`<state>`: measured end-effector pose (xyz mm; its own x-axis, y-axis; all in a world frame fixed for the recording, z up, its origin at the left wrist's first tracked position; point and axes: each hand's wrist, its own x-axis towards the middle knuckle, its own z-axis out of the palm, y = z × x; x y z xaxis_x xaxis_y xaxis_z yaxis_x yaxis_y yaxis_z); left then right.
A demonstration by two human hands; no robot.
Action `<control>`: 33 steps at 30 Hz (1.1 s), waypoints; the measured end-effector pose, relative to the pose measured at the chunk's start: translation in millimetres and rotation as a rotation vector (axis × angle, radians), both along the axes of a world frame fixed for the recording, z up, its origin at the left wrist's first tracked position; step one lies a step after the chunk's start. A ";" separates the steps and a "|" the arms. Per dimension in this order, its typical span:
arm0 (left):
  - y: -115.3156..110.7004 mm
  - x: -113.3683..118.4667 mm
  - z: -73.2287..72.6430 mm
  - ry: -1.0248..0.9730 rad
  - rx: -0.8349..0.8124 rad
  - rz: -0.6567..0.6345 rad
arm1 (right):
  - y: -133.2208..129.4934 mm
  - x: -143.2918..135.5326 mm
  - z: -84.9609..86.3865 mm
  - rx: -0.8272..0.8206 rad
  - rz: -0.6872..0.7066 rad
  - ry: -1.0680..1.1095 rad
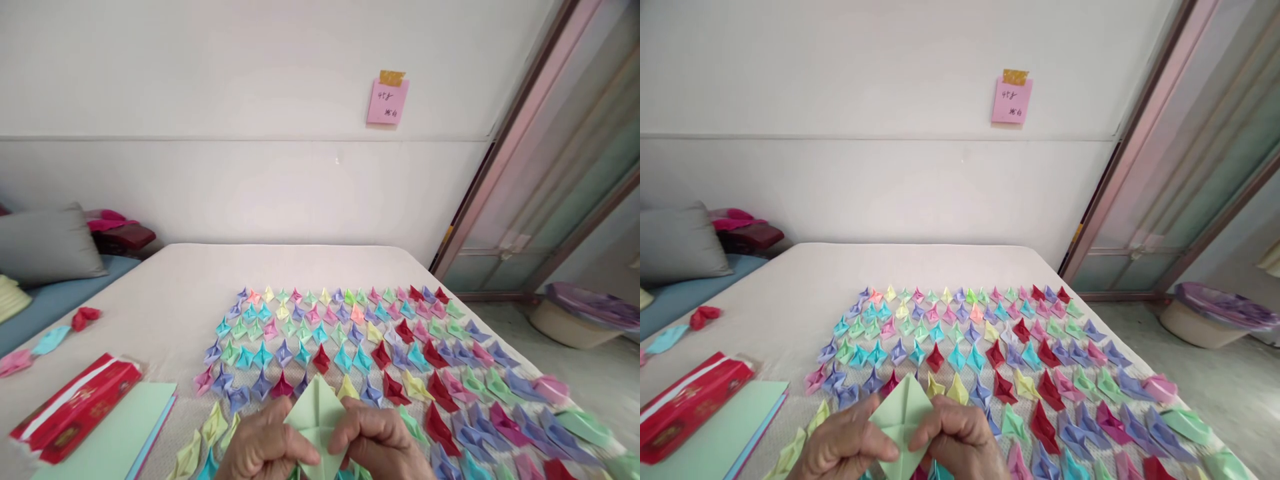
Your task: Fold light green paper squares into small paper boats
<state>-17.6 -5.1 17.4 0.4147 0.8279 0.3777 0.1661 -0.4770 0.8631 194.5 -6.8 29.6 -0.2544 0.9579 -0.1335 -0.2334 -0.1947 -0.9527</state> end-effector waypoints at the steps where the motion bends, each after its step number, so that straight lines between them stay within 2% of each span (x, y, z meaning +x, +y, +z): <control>1: 0.3 0.2 0.7 0.003 -0.011 -0.007 | 0.8 -0.1 0.1 0.005 0.006 -0.008; 4: 1.0 0.4 1.6 0.007 -0.024 -0.039 | 1.8 -0.7 1.1 0.006 0.016 -0.010; 7: 0.9 0.0 -0.9 -0.010 -0.036 -0.012 | 1.3 -1.0 1.8 -0.005 0.006 -0.003; 16: -0.1 9.4 -18.3 -0.135 -0.045 0.033 | 6.3 1.5 -3.6 0.029 0.095 0.002; 23: -0.1 5.7 -18.1 -0.089 -0.021 0.045 | 8.7 0.6 -8.3 0.076 0.109 -0.039; 33: 1.4 7.9 -22.5 -0.059 0.039 0.065 | 8.7 1.1 -3.8 0.064 0.101 -0.081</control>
